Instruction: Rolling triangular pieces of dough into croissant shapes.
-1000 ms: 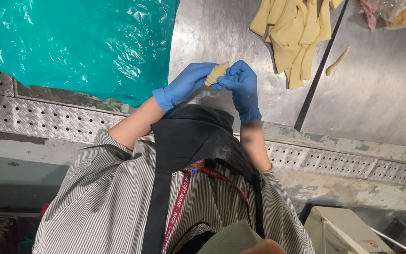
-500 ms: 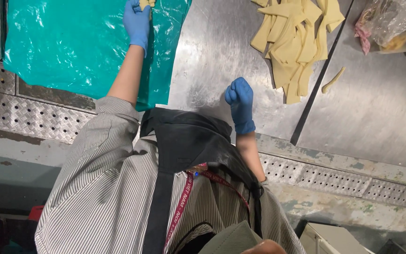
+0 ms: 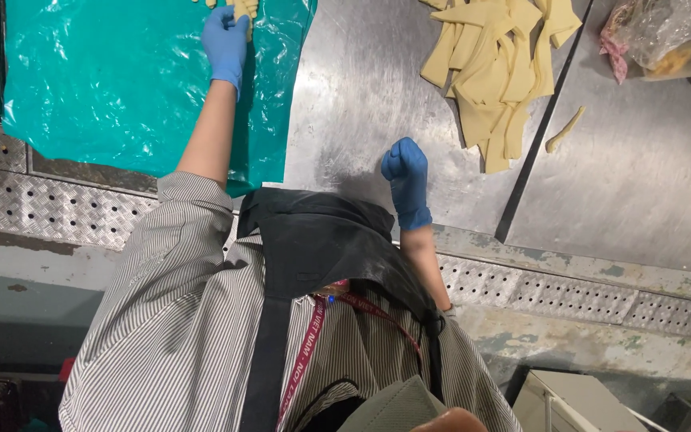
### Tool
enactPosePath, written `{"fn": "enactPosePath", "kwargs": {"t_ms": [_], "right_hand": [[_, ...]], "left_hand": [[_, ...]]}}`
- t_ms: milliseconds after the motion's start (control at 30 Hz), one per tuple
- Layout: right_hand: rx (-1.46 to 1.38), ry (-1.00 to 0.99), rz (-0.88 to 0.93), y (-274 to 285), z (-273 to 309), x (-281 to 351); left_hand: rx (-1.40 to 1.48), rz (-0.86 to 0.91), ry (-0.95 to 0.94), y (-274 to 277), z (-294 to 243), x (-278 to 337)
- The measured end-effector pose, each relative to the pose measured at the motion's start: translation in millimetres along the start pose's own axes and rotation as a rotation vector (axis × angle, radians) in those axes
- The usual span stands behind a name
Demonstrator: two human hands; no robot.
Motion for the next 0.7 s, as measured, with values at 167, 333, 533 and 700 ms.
{"fn": "enactPosePath", "kwargs": {"t_ms": [167,333,533,700], "right_hand": [[0.01,-0.015,-0.045,8.3,-7.0,-0.4],[0.049,0.0,-0.113,40.7,-17.6,1.0],[0.252,0.052,-0.334,171.2,-46.7,-25.2],[1.155,0.392,-0.909,264.3,6.7,-4.0]], "left_hand": [[-0.003,-0.079,-0.159,5.1,4.2,0.6],[-0.183,0.04,-0.189,29.2,-42.6,51.4],[-0.24,0.066,-0.538,-19.7,-160.5,172.1],[-0.33,0.683,-0.291,-78.5,-127.5,247.7]]}}
Point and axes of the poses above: each hand's wrist, its own x-axis away from the middle knuckle, its own y-axis out of the back of the hand, z = x × y, the point moved 5 cm from there along -x, towards the middle knuckle, and after that the axes turned 5 degrees about z, right-handed, at the moved point
